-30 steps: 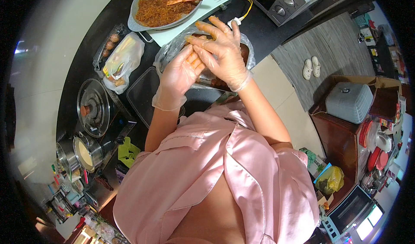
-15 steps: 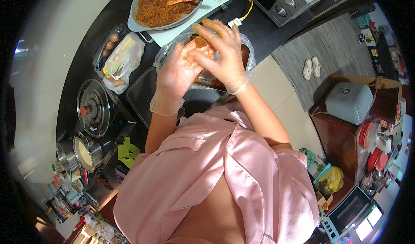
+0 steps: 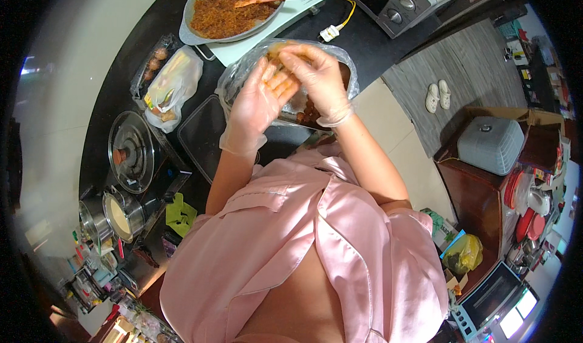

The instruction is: The person fills dough balls with meat filling using a spoon and shapes them by hand, then places the completed balls into a tray.

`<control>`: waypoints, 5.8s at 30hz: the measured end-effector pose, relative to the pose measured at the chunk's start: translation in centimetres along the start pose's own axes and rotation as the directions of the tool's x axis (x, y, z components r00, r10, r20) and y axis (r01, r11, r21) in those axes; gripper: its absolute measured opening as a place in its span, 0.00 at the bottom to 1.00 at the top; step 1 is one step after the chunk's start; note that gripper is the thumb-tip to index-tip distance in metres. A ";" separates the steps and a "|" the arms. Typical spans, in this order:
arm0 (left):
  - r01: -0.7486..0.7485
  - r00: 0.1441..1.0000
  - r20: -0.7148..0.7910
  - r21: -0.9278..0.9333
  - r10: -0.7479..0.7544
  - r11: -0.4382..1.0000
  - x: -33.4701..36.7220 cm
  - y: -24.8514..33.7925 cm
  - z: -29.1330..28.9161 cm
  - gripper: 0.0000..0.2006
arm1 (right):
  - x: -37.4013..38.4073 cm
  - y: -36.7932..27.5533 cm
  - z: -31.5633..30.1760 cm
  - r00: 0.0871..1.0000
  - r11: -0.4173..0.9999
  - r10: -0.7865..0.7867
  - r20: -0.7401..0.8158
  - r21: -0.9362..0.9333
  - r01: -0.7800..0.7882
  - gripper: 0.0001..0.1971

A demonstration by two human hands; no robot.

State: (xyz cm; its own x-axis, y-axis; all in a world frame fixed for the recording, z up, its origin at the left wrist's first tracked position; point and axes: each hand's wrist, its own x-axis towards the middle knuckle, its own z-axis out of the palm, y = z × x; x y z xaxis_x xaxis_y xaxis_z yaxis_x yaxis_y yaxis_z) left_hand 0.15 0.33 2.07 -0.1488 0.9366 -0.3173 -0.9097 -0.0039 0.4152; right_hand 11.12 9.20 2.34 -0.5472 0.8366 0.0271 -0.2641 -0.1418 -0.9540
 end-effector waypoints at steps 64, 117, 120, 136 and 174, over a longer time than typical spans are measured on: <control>0.035 0.971 0.237 -0.231 0.022 0.972 -1.2 1.5 0.8 0.34 | 0.5 -3.3 -0.7 0.903 0.804 -0.295 0.313 -0.429 0.412 0.15; -0.068 0.985 0.156 -0.003 0.068 0.998 -2.4 1.4 2.0 0.43 | 0.3 -3.1 0.3 0.973 0.951 -0.166 0.163 -0.236 0.202 0.28; -0.036 0.974 0.219 -0.123 0.063 0.992 -1.9 2.1 1.8 0.46 | 0.4 -2.7 -0.6 0.810 0.595 -0.303 0.502 -0.564 0.573 0.22; 0.080 0.976 0.206 -0.057 -0.067 0.995 -1.6 0.9 1.4 0.53 | 0.6 -2.6 -0.1 0.775 0.163 -0.143 0.615 -0.758 0.631 0.37; 0.020 0.959 0.270 -0.367 0.087 0.930 -2.4 3.9 -0.8 0.52 | -1.9 -2.7 0.1 0.760 0.289 -0.111 0.640 -0.711 0.641 0.40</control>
State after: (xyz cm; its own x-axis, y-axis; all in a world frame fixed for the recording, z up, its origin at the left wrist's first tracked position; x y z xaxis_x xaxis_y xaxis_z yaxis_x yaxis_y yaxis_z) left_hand -3.33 -2.18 3.80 -0.1166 0.9925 -0.0378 -0.9912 -0.1139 0.0671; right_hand 12.78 7.96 4.91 -0.8953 0.3126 0.3174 0.1376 0.8716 -0.4705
